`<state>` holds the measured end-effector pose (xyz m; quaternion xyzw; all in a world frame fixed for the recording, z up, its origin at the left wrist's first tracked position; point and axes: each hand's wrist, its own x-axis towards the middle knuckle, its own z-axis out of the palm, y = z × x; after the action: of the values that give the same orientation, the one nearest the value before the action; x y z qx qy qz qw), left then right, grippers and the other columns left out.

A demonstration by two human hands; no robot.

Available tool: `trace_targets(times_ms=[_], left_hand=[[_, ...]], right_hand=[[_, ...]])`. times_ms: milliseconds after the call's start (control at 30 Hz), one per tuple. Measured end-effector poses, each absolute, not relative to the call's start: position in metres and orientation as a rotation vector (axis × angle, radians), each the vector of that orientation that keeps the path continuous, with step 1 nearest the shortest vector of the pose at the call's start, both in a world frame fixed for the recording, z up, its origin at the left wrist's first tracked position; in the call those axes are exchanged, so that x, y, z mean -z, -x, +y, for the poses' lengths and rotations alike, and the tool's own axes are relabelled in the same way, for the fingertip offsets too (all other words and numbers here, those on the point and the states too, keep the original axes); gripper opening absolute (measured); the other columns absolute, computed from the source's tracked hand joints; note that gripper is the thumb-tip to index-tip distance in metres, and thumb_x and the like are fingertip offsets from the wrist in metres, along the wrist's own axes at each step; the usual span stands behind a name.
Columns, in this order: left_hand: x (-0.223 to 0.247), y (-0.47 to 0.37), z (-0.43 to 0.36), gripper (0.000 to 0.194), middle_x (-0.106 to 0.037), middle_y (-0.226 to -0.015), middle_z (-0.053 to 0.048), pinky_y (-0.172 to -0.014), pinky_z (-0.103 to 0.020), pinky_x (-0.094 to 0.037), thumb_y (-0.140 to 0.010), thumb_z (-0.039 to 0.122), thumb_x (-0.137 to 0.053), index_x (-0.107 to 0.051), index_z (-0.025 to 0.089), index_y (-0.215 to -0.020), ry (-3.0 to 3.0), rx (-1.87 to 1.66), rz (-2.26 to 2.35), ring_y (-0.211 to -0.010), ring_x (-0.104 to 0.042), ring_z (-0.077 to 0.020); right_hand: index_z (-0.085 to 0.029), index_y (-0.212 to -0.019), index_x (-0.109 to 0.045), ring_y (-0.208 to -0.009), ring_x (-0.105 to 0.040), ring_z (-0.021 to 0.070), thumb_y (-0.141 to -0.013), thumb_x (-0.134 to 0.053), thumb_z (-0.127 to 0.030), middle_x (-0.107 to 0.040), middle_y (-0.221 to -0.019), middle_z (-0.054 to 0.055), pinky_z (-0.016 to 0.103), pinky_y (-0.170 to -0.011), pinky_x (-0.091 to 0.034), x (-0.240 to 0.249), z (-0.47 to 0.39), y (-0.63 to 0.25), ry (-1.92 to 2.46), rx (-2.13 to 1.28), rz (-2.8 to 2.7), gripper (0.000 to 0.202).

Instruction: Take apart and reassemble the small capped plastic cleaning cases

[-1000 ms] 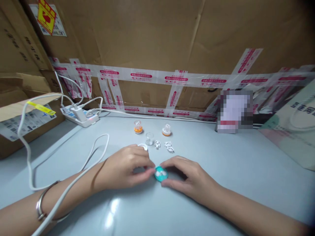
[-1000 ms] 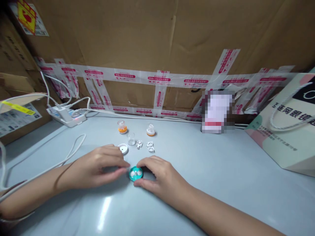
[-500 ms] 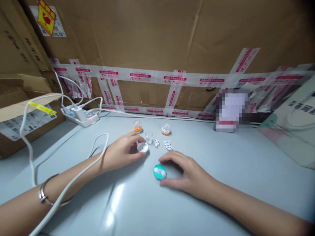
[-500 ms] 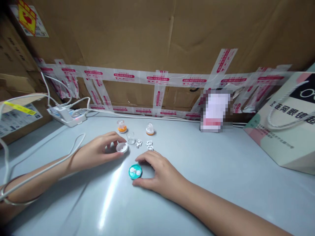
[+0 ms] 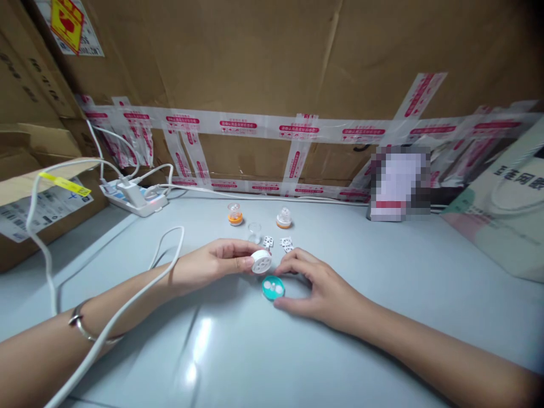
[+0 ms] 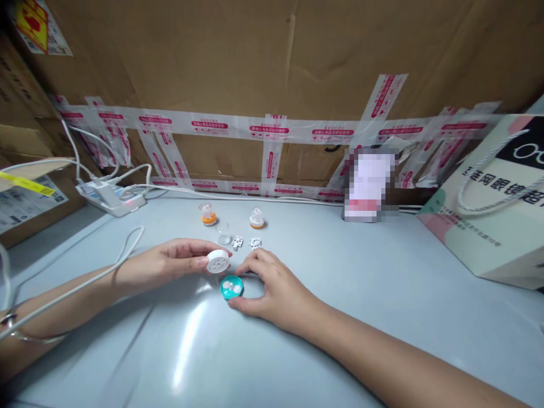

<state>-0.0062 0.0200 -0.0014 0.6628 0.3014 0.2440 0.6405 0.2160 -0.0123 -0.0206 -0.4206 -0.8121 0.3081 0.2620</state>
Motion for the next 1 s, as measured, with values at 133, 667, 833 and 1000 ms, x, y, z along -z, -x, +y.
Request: trace_targets(times_ms=[133, 667, 833, 1000], left_hand=[[0.006, 0.001, 0.015, 0.027, -0.064, -0.111, -0.009, -0.091, -0.034, -0.045, -0.086, 0.018, -0.052, -0.056, 0.015, -0.113, -1.68, -0.575, 0.719, -0.1, -0.06, -0.0174], [0.006, -0.008, 0.0, 0.031, -0.056, -0.109, -0.006, -0.081, -0.026, -0.045, -0.082, 0.006, -0.056, -0.057, 0.019, -0.111, -2.33, -0.578, 0.71, -0.095, -0.055, -0.0157], [0.006, -0.01, -0.001, 0.031, -0.057, -0.102, -0.005, -0.079, -0.026, -0.045, -0.081, 0.007, -0.058, -0.058, 0.019, -0.11, -2.329, -0.552, 0.732, -0.089, -0.055, -0.015], [0.006, -0.011, -0.001, 0.025, -0.057, -0.1, -0.005, -0.078, -0.025, -0.044, -0.082, 0.012, -0.06, -0.059, 0.017, -0.106, -2.335, -0.563, 0.777, -0.089, -0.055, -0.0152]], right_hand=[[-0.018, -0.093, -0.061, -0.093, -0.055, 0.0192, -0.066, -0.073, -0.02, -0.056, -0.095, 0.004, 0.032, -0.084, -0.044, 0.023, -0.012, -0.217, 1.131, -0.828, -2.185, 0.03], [-0.02, -0.094, -0.065, -0.094, -0.056, 0.0178, -0.067, -0.069, -0.021, -0.055, -0.098, 0.004, 0.03, -0.086, -0.044, 0.023, -0.011, -0.216, 1.152, -0.91, -2.149, 0.027], [-0.02, -0.096, -0.066, -0.098, -0.055, 0.0188, -0.067, -0.068, -0.02, -0.055, -0.101, 0.004, 0.031, -0.09, -0.043, 0.024, -0.012, -0.217, 1.145, -0.9, -2.158, 0.029], [-0.019, -0.097, -0.065, -0.098, -0.054, 0.0199, -0.067, -0.067, -0.021, -0.055, -0.101, 0.005, 0.033, -0.09, -0.043, 0.023, -0.011, -0.215, 1.155, -0.887, -2.16, 0.03]])
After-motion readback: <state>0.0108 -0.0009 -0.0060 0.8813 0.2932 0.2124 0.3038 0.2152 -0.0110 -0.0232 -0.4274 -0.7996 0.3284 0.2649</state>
